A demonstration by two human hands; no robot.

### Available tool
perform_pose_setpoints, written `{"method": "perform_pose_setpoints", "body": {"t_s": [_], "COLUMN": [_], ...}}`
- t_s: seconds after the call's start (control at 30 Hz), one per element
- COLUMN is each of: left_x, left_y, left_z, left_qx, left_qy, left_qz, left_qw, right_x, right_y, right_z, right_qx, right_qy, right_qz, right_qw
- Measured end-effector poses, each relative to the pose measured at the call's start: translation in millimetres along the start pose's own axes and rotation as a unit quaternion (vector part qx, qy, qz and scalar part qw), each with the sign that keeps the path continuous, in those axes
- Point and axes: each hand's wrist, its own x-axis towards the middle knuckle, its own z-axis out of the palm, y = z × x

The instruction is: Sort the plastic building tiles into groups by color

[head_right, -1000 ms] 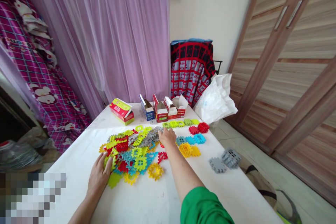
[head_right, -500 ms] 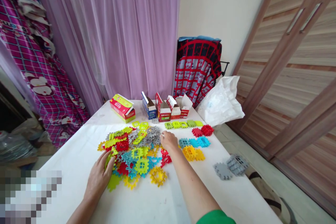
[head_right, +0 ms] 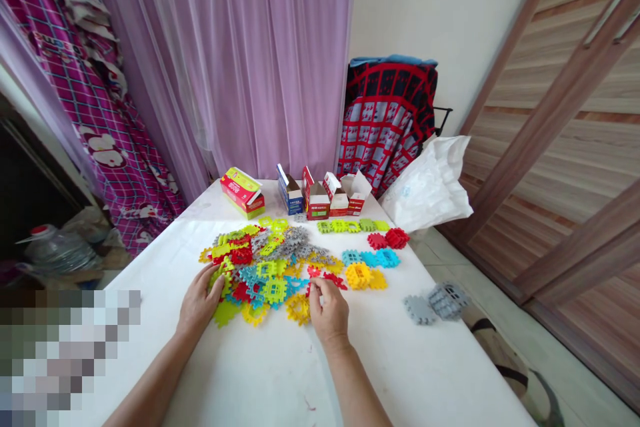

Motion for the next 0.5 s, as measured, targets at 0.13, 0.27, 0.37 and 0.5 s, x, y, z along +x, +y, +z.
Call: {"method": "perform_pose_setpoints", "body": {"t_s": [0.13, 0.27, 0.37, 0.5], "left_x": [-1.1, -4.3, -9.4, -18.9], "left_y": [2.9, 3.4, 2.9, 2.6], "left_z": [-3.6, -5.8, -6.6, -9.3], "left_qx": [0.007, 0.007, 0.007, 0.005], "left_qy": [0.000, 0.009, 0.024, 0.026], "left_qz": [-0.012, -0.014, -0.015, -0.011], "left_qw": [1.000, 1.000, 1.000, 1.000], "right_x": [-14.5, -24.5, -24.2, -23.8], "right_y": [-7.0, -15.1, -17.7, -14.8], "right_z": [-13.5, -19.5, -19.7, -17.4], "right_qx": [-0.033, -0.096, -0.121, -0.118], "right_qy": [-0.064, -0.114, -0.133, -0.124], "right_qz": [0.000, -0.022, -0.023, -0.020], "right_qw": [0.997, 0.989, 0.983, 0.985]}}
